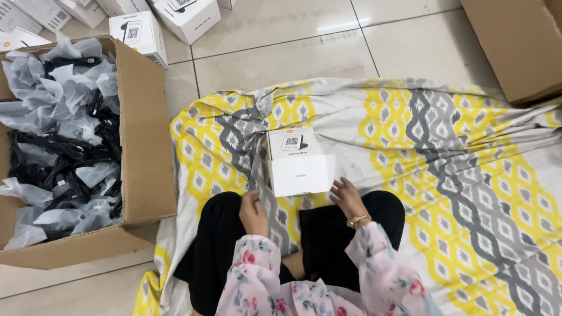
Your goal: The person packs security cameras and accessories into their retail boxes.
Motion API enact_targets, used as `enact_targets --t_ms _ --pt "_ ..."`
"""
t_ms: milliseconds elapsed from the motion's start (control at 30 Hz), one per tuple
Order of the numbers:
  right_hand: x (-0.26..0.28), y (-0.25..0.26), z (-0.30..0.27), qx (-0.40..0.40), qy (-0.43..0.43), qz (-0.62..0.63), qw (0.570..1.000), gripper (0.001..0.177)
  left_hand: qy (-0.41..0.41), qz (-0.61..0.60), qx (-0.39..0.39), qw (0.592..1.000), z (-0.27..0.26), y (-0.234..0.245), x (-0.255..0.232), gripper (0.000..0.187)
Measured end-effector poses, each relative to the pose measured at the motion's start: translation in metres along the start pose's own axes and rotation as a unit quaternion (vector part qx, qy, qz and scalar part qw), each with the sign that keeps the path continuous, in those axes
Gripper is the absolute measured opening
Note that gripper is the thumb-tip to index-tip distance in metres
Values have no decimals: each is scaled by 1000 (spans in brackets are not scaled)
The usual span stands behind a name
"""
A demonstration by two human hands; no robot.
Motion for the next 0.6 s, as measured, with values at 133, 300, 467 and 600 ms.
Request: enact_targets --t_ms 133,300,467,600 --pt "93 -27 -62 -122 241 -64 961 67 8 -174 -58 983 48 31 -56 63" --pt "62 -68 -46 -138 279 -283 907 71 89 -77 13 993 32 -11 -50 68" --pt "-23 -55 -26 -122 162 -246 948 71 220 -87 54 970 -51 -72 37 83" --pt "-33 -58 -33 -97 98 -160 978 69 136 -252 82 954 -61 -89 31 81"
Point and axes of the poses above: each hand's wrist, its own z-axis towards the middle knuckle, its own y-axis out of the back of the hand, x = y × z, the point moved 3 cm from there along z, towards the middle knuckle, and after that the axes turned 12 degrees about -y, right-handed, at the moved point
